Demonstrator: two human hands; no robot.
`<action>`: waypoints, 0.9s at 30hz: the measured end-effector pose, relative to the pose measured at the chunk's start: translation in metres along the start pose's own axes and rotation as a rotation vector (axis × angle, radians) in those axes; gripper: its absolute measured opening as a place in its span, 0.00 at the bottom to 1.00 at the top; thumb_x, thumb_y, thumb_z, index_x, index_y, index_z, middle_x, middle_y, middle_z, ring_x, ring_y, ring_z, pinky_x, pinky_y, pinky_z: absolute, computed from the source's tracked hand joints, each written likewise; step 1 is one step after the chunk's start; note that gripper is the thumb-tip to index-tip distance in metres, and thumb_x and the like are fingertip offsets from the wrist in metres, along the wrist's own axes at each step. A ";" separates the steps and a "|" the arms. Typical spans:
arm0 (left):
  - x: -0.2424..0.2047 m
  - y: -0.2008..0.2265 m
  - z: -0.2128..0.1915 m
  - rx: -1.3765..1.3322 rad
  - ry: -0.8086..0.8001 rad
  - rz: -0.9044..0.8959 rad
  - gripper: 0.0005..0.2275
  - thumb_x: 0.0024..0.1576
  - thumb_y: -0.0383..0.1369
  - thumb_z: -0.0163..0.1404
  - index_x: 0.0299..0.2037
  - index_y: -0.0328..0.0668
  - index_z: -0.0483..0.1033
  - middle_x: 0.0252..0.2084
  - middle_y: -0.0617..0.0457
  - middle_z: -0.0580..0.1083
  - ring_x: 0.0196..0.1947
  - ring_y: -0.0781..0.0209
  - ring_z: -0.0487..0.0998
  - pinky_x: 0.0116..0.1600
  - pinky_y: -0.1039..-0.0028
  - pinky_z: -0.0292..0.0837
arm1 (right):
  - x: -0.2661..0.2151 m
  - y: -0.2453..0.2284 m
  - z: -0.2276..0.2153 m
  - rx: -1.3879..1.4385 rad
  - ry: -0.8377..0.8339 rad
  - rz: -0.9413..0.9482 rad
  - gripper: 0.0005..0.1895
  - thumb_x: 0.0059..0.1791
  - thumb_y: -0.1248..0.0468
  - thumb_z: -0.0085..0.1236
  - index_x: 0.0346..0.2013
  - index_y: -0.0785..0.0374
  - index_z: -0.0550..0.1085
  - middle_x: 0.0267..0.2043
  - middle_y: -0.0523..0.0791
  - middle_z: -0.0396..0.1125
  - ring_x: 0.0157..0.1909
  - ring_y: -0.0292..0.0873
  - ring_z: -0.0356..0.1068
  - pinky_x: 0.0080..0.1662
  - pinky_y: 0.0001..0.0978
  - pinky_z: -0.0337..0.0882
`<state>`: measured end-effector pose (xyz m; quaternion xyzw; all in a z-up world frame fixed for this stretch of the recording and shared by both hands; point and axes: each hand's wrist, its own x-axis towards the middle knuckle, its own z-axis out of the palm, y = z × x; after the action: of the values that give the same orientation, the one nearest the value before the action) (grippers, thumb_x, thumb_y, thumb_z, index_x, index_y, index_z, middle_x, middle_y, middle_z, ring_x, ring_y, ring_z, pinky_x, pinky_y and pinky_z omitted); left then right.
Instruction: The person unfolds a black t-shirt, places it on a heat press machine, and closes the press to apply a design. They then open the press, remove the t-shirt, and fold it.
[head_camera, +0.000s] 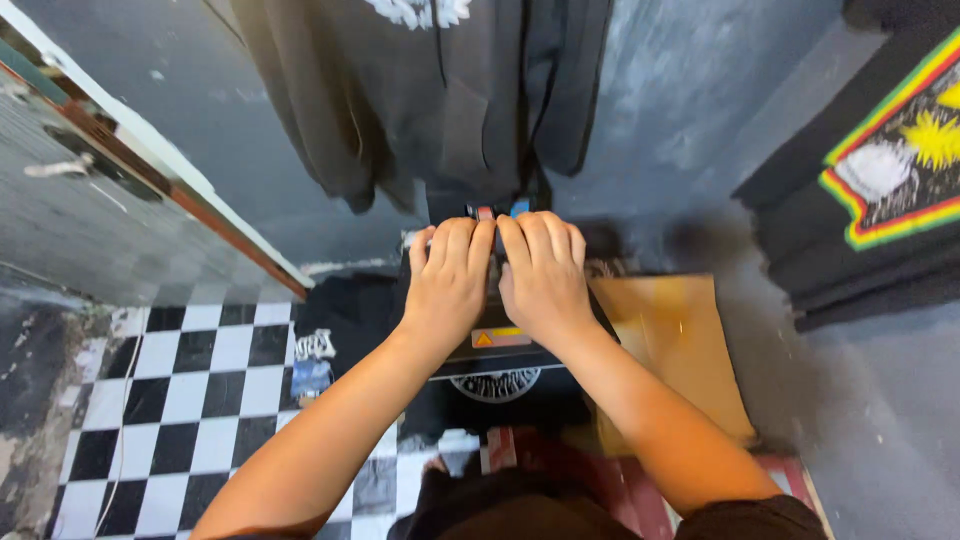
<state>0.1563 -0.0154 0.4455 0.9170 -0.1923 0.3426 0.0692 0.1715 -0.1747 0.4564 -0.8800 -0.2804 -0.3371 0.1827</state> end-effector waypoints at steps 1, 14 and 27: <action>-0.010 0.006 -0.011 -0.016 -0.023 -0.001 0.21 0.59 0.31 0.50 0.63 0.36 0.67 0.55 0.46 0.69 0.59 0.51 0.70 0.65 0.58 0.59 | -0.012 -0.005 -0.012 0.001 -0.021 0.019 0.29 0.42 0.69 0.58 0.59 0.66 0.68 0.55 0.51 0.63 0.62 0.55 0.61 0.61 0.50 0.59; -0.188 0.055 0.041 -0.515 -0.660 -0.023 0.13 0.52 0.35 0.55 0.43 0.35 0.79 0.36 0.44 0.79 0.40 0.48 0.80 0.52 0.61 0.71 | -0.190 -0.013 0.016 0.373 -0.733 0.103 0.16 0.43 0.69 0.55 0.45 0.63 0.79 0.43 0.51 0.75 0.48 0.54 0.75 0.51 0.46 0.73; -0.302 0.076 0.194 -0.303 -1.184 -0.121 0.06 0.54 0.31 0.53 0.37 0.47 0.81 0.38 0.47 0.81 0.40 0.50 0.83 0.51 0.61 0.73 | -0.324 0.000 0.158 0.217 -0.923 0.106 0.08 0.43 0.69 0.52 0.33 0.63 0.77 0.36 0.53 0.74 0.41 0.56 0.75 0.43 0.48 0.75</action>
<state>0.0344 -0.0432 0.1007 0.9409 -0.1923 -0.2604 0.0995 0.0499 -0.2141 0.1199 -0.9267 -0.3207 0.1300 0.1466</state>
